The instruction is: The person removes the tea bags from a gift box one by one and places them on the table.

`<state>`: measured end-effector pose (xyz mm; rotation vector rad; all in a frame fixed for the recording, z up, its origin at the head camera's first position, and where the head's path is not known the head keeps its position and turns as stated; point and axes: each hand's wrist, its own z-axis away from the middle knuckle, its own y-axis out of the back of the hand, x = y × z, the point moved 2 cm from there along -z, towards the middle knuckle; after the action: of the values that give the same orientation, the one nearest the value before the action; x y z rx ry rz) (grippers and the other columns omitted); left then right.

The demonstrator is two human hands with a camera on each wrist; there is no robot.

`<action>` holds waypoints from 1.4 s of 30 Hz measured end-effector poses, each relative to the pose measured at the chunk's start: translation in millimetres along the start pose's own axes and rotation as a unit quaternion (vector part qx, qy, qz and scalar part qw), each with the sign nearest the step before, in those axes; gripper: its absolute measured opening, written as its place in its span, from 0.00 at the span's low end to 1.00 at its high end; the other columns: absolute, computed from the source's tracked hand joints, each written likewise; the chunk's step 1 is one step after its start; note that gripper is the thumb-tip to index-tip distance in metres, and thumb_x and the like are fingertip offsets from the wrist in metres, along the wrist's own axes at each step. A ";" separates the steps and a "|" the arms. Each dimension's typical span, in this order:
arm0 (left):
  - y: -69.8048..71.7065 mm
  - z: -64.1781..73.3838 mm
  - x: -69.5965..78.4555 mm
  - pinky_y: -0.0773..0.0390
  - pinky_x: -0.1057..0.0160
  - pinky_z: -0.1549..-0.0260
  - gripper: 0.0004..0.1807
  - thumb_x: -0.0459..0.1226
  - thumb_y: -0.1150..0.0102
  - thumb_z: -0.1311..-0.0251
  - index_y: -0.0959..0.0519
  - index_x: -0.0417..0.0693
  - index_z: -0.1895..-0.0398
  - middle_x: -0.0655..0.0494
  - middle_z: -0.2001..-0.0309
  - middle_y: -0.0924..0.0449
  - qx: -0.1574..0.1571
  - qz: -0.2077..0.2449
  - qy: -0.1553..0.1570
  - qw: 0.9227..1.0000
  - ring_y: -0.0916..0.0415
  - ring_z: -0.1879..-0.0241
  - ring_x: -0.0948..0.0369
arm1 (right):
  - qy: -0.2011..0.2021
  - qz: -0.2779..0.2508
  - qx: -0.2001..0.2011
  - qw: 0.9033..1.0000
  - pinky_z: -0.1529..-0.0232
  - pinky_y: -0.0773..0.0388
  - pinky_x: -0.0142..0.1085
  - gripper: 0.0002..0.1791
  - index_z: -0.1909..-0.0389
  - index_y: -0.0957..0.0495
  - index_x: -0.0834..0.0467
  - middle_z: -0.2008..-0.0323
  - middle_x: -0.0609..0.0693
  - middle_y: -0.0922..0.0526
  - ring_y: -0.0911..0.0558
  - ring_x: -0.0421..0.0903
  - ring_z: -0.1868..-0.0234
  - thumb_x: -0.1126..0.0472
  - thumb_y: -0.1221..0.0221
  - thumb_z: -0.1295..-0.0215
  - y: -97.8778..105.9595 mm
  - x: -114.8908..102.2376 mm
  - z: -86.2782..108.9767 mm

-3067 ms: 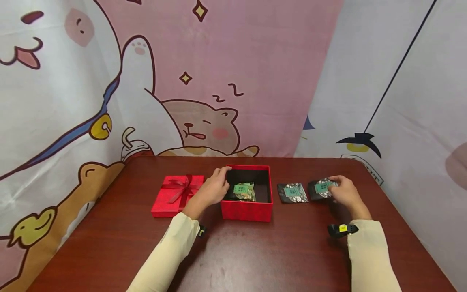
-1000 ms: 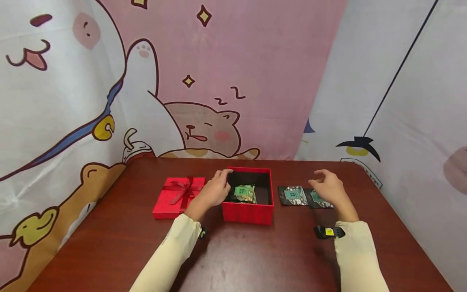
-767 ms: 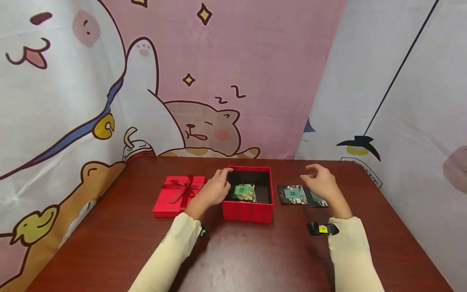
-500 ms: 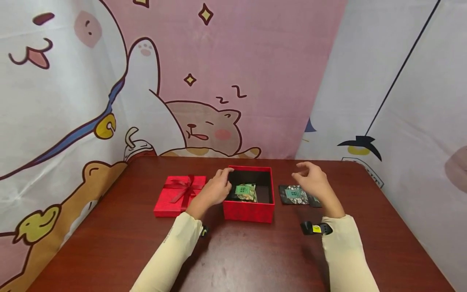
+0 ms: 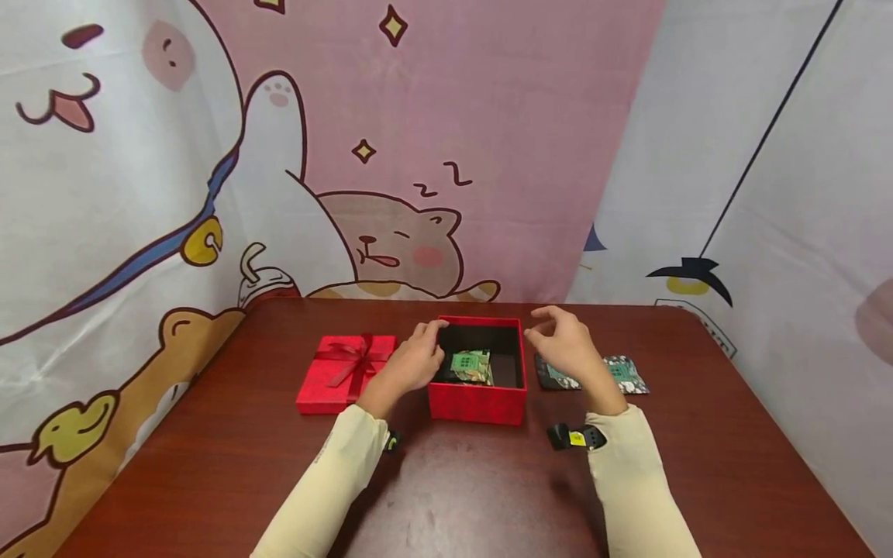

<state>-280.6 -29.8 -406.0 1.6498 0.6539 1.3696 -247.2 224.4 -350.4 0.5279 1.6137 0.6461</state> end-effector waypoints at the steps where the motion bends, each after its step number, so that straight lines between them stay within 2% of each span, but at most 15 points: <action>1: 0.1 -0.4 0.0 0.25 0.48 0.48 0.27 0.39 0.56 0.29 0.40 0.55 0.28 0.45 0.34 0.35 0.002 -0.001 -0.001 1.000 0.22 0.52 0.43 | 0.002 0.003 0.000 1.000 0.66 0.17 0.39 0.25 0.36 0.32 0.67 0.52 0.67 0.18 0.14 0.55 0.60 0.60 0.43 0.30 -2.0 -2.2 -0.7; 7: 0.5 -2.0 0.6 0.25 0.48 0.48 0.27 0.40 0.57 0.28 0.41 0.56 0.27 0.45 0.33 0.36 0.001 0.001 -0.001 1.000 0.22 0.52 0.43 | 0.017 0.022 0.002 1.000 0.70 0.21 0.37 0.24 0.39 0.30 0.67 0.52 0.66 0.18 0.15 0.48 0.68 0.60 0.42 0.31 -11.4 -13.8 -3.2; 10: 1.4 -2.6 1.0 0.25 0.48 0.48 0.26 0.40 0.56 0.28 0.41 0.56 0.27 0.45 0.33 0.36 0.002 0.001 -0.002 1.000 0.22 0.52 0.43 | 0.024 0.025 0.000 0.999 0.70 0.21 0.39 0.24 0.39 0.29 0.67 0.52 0.66 0.18 0.16 0.49 0.69 0.60 0.42 0.32 -17.5 -18.5 -5.1; 17: 2.1 -1.4 1.1 0.24 0.49 0.49 0.27 0.39 0.56 0.29 0.40 0.56 0.28 0.45 0.33 0.36 0.002 0.000 -0.004 1.000 0.21 0.54 0.44 | 0.050 0.047 0.002 0.998 0.55 0.22 0.52 0.23 0.41 0.28 0.67 0.54 0.64 0.17 0.18 0.59 0.54 0.60 0.41 0.33 -34.7 -24.3 -8.7; 24: 1.4 1.5 0.8 0.24 0.49 0.49 0.26 0.39 0.56 0.29 0.40 0.55 0.28 0.45 0.33 0.36 0.004 0.005 -0.002 1.000 0.22 0.52 0.44 | 0.032 0.045 -0.016 0.998 0.47 0.26 0.57 0.25 0.39 0.29 0.67 0.50 0.67 0.18 0.20 0.64 0.47 0.59 0.41 0.33 -51.7 -27.7 -13.5; 28: 1.7 1.6 0.7 0.24 0.49 0.49 0.26 0.38 0.55 0.29 0.38 0.54 0.29 0.44 0.34 0.35 0.013 0.002 -0.010 1.000 0.21 0.53 0.43 | 0.022 0.054 -0.031 0.998 0.47 0.26 0.57 0.27 0.38 0.29 0.67 0.49 0.68 0.19 0.21 0.64 0.46 0.58 0.40 0.34 -61.5 -31.6 -17.3; 36: 0.3 0.7 0.0 0.24 0.49 0.48 0.26 0.39 0.55 0.29 0.39 0.55 0.28 0.45 0.34 0.35 0.008 0.004 -0.003 1.000 0.22 0.52 0.43 | -0.015 0.064 -0.076 0.995 0.46 0.26 0.56 0.30 0.37 0.32 0.69 0.46 0.69 0.23 0.22 0.63 0.46 0.56 0.40 0.34 -80.6 -29.3 -23.5; 42: -0.7 0.2 -1.7 0.25 0.48 0.48 0.26 0.39 0.55 0.29 0.39 0.56 0.28 0.45 0.34 0.35 0.006 0.009 0.000 1.000 0.22 0.51 0.43 | -0.040 0.080 -0.091 0.992 0.45 0.27 0.55 0.32 0.36 0.34 0.70 0.43 0.69 0.25 0.23 0.62 0.45 0.56 0.40 0.35 -90.1 -24.8 -27.2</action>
<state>-280.7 -30.9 -407.5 1.6687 0.6493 1.3805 -268.5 138.4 -390.7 0.5441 1.4301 0.8722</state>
